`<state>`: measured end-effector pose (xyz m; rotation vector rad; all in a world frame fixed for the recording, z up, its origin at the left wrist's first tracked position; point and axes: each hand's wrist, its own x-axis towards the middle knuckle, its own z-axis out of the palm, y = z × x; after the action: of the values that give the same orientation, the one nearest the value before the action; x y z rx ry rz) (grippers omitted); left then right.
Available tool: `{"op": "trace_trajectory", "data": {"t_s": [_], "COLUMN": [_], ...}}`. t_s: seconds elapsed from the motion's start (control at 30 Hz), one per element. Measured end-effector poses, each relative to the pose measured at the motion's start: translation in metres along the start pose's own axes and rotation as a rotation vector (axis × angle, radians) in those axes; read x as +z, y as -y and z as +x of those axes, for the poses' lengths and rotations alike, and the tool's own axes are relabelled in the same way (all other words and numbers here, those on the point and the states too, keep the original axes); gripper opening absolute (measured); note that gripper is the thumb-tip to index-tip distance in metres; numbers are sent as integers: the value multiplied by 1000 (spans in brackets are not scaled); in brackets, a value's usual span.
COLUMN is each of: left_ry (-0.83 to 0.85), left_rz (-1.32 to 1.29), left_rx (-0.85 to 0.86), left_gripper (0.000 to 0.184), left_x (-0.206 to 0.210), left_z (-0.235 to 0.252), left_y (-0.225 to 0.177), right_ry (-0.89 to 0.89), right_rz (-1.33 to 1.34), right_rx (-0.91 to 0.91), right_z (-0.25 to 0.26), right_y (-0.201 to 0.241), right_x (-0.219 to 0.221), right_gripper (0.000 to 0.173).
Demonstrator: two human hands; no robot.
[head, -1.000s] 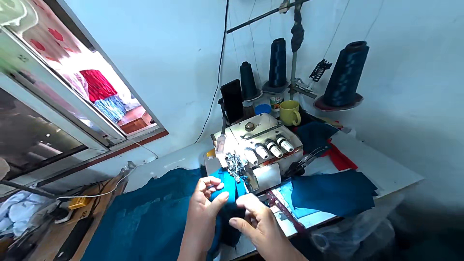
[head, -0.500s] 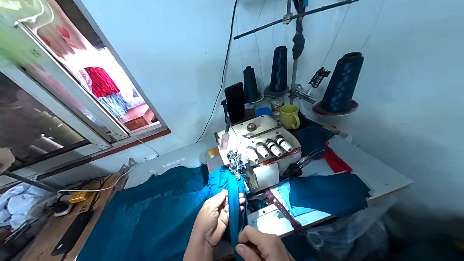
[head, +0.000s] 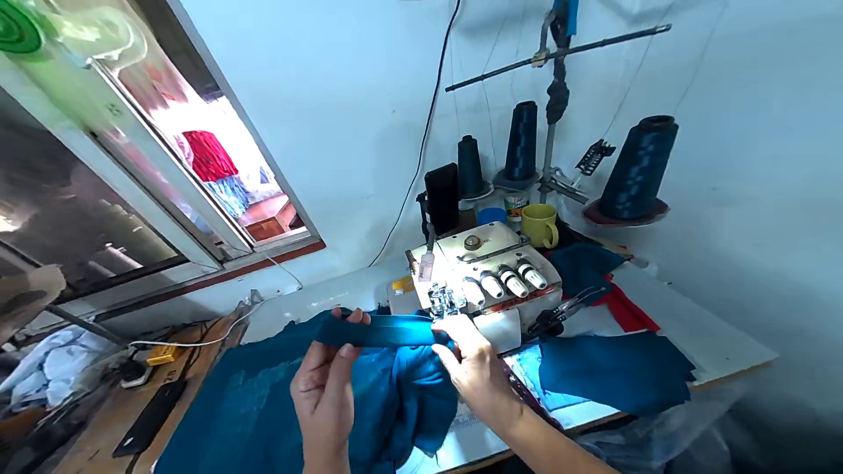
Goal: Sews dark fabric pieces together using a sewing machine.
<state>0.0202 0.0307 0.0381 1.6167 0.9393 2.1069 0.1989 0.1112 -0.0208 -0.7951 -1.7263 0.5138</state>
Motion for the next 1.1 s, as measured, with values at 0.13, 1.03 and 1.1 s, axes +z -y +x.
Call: {"op": "trace_trajectory", "data": {"t_s": [0.13, 1.03, 1.1], "left_ry": [-48, 64, -16], "left_rz": [138, -308, -366], "left_rx": [-2, -504, -674], "left_gripper": [46, 53, 48], "left_x": [7, 32, 40], "left_z": [-9, -55, -57], "left_y": [8, 17, 24], "right_ry": [-33, 500, 481], "right_rz": [29, 338, 364], "right_rx": [-6, 88, 240], "right_z": [-3, -58, -83], "right_y": [-1, 63, 68], "right_x": [6, -76, -85], "right_gripper": [9, 21, 22]}}
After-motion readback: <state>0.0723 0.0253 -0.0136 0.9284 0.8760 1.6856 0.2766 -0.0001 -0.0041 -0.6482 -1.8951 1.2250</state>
